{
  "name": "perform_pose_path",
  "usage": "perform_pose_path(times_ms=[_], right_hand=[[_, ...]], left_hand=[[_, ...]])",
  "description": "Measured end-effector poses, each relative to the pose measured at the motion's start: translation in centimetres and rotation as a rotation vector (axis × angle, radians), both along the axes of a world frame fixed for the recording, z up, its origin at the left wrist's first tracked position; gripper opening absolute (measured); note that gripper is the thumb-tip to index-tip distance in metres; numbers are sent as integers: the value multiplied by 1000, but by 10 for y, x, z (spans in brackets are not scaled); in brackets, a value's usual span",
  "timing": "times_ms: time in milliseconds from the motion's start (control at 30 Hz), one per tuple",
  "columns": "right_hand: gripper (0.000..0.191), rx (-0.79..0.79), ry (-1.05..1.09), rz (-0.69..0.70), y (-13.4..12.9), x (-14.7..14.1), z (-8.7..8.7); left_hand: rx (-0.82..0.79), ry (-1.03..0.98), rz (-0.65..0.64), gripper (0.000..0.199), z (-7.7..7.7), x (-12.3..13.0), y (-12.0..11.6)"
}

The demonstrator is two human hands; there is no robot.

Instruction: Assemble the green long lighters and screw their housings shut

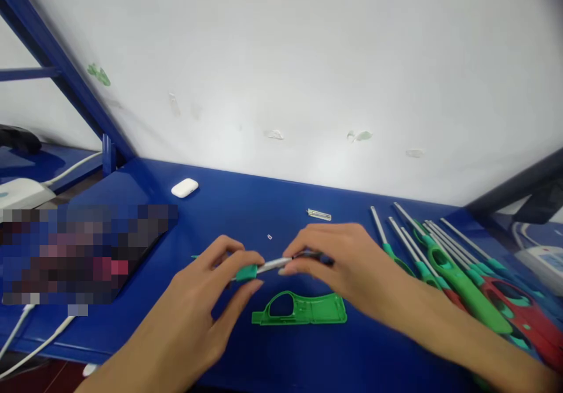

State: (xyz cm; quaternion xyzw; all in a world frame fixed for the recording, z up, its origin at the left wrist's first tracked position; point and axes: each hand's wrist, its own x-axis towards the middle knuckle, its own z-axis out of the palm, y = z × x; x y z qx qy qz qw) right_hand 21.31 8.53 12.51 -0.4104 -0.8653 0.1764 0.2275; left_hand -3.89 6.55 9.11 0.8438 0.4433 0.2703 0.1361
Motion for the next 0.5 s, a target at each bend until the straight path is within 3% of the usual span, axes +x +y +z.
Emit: perform_pose_path(times_ms=[100,233,367,500], right_hand=[[21,-99,-25,-3,-29,-8,-21],[23,-127,-174,55,-47,-18,-49],[29,-21,-223,28,-52,-18,-50],[34,117,-239,-210,-57,7,-45]], left_hand=[[-48,15,-15,24,-24,-5,-24],[-138,43,-12,31,-53,-12,-42],[-123,-3,35,28,-63,-22,-49],[-72,-49,98,25,-62,-32,-50]])
